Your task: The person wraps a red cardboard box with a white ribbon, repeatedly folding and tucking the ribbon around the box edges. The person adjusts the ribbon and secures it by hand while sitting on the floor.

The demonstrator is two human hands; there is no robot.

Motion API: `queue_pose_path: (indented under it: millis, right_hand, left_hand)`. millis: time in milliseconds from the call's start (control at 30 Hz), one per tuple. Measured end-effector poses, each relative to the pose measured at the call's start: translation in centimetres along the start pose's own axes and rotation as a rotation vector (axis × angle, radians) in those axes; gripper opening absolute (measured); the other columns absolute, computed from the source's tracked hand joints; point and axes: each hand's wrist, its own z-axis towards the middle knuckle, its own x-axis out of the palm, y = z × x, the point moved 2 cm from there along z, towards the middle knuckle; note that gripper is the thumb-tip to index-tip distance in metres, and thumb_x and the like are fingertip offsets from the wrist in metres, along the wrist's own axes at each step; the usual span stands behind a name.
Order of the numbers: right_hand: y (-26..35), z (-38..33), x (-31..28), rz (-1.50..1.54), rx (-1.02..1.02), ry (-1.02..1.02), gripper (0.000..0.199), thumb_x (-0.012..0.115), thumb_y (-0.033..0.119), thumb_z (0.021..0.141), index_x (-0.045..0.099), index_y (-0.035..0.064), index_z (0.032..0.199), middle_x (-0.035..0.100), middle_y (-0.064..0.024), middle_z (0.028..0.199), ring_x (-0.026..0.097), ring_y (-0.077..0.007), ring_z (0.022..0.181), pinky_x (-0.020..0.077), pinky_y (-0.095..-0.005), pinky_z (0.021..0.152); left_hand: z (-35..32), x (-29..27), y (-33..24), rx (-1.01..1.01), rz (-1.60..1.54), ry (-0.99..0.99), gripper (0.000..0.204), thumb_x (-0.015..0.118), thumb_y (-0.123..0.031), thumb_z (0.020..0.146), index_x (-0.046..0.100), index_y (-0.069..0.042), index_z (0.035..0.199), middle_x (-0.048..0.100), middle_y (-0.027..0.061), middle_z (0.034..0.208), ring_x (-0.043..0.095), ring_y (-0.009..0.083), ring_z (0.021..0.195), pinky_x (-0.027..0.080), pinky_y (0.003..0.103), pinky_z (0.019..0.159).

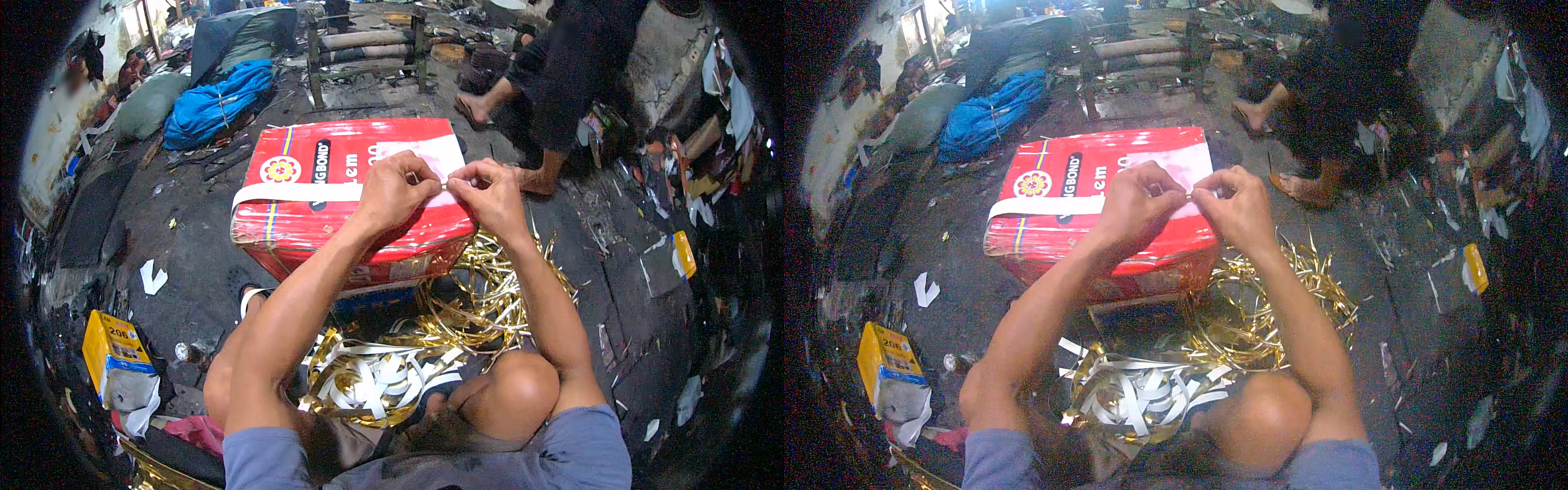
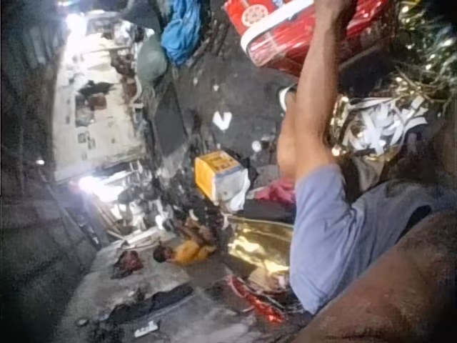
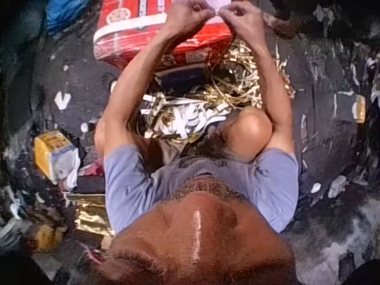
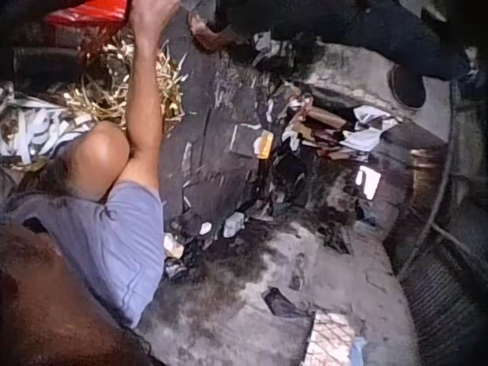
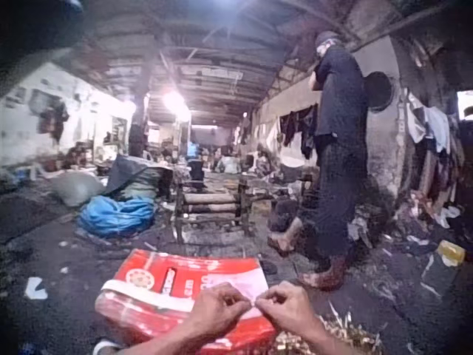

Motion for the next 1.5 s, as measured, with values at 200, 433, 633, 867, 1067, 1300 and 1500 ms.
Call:
queue_pose_path:
  millis: [200, 433, 633, 867, 1067, 1300, 1500]
  right_hand:
    - [-0.8, 0.7, 1.4, 0.307, 0.150, 0.018, 0.016, 0.073, 0.009, 0.081, 0.078, 0.0076, 0.096, 0.056, 0.0062, 0.067, 0.045, -0.0034, 0.059, 0.0352, -0.0242, 0.052]
    - [-0.8, 0.0, 1.0, 0.187, 0.149, -0.107, 0.024, 0.081, 0.022, 0.084, 0.064, 0.0077, 0.092, 0.050, 0.0032, 0.063, 0.045, -0.0071, 0.057, 0.0379, -0.0306, 0.053]
    - [-2.6, 0.2, 0.5, 0.089, 0.122, -0.044, 0.041, 0.071, 0.037, 0.099, 0.060, 0.0038, 0.078, 0.057, -0.0037, 0.067, 0.050, -0.0135, 0.059, 0.0410, -0.0376, 0.055]
    - [-2.5, -1.6, 1.6, 1.030, 0.612, 0.086, 0.026, 0.067, 0.029, 0.104, 0.055, 0.0180, 0.085, 0.040, 0.0095, 0.057, 0.032, -0.0029, 0.038, 0.0208, -0.0226, 0.033]
    - [-3.6, -1.9, 1.5, 1.409, 0.840, 0.165, 0.022, 0.066, 0.031, 0.105, 0.055, 0.0169, 0.091, 0.038, 0.0084, 0.054, 0.031, -0.0042, 0.036, 0.0235, -0.0244, 0.031]
    - [-1.6, 2.0, -1.5, 0.492, 0.628, 0.164, 0.055, 0.055, 0.064, 0.101, 0.065, 0.0116, 0.088, 0.064, -0.0038, 0.074, 0.058, -0.0163, 0.058, 0.0463, -0.0319, 0.052]
    - [-1.8, 5.7, -0.1, -0.425, 0.170, 0.008, 0.049, 0.055, 0.039, 0.101, 0.072, -0.0051, 0.089, 0.072, -0.0310, 0.099, 0.069, -0.0500, 0.091, 0.0536, -0.0552, 0.085]
  left_hand:
    - [0.9, 0.3, -0.5, 0.055, 0.158, 0.021, 0.020, 0.074, -0.018, 0.081, 0.076, 0.001, 0.084, 0.072, 0.0163, 0.083, 0.070, 0.0267, 0.074, 0.055, 0.040, 0.069]
    - [3.3, -0.8, -0.3, 0.324, 0.250, 0.187, 0.019, 0.075, -0.020, 0.080, 0.078, -0.002, 0.084, 0.074, 0.0167, 0.081, 0.073, 0.0299, 0.072, 0.058, 0.040, 0.069]
    - [3.2, 1.2, -1.0, 0.221, 0.049, 0.128, 0.016, 0.075, -0.015, 0.084, 0.076, 0.001, 0.083, 0.070, 0.0128, 0.077, 0.068, 0.0204, 0.071, 0.053, 0.035, 0.066]
    - [2.1, 1.9, -1.1, 0.256, -0.005, 0.049, 0.013, 0.074, -0.010, 0.087, 0.072, 0.003, 0.082, 0.068, 0.0104, 0.076, 0.063, 0.0141, 0.071, 0.050, 0.032, 0.063]
    - [2.5, 2.2, -1.2, 0.268, -0.073, 0.063, 0.012, 0.071, -0.009, 0.087, 0.074, 0.002, 0.084, 0.069, 0.0105, 0.079, 0.063, 0.0169, 0.070, 0.050, 0.033, 0.063]
    - [2.4, 2.0, -1.6, 0.177, -0.116, 0.086, 0.016, 0.072, -0.012, 0.085, 0.074, 0.003, 0.082, 0.072, 0.0161, 0.084, 0.070, 0.0225, 0.077, 0.056, 0.036, 0.072]
    - [2.7, 2.8, -0.7, 0.216, -0.136, 0.044, 0.013, 0.072, -0.009, 0.084, 0.072, 0.003, 0.079, 0.070, 0.0136, 0.081, 0.068, 0.0195, 0.074, 0.054, 0.035, 0.069]
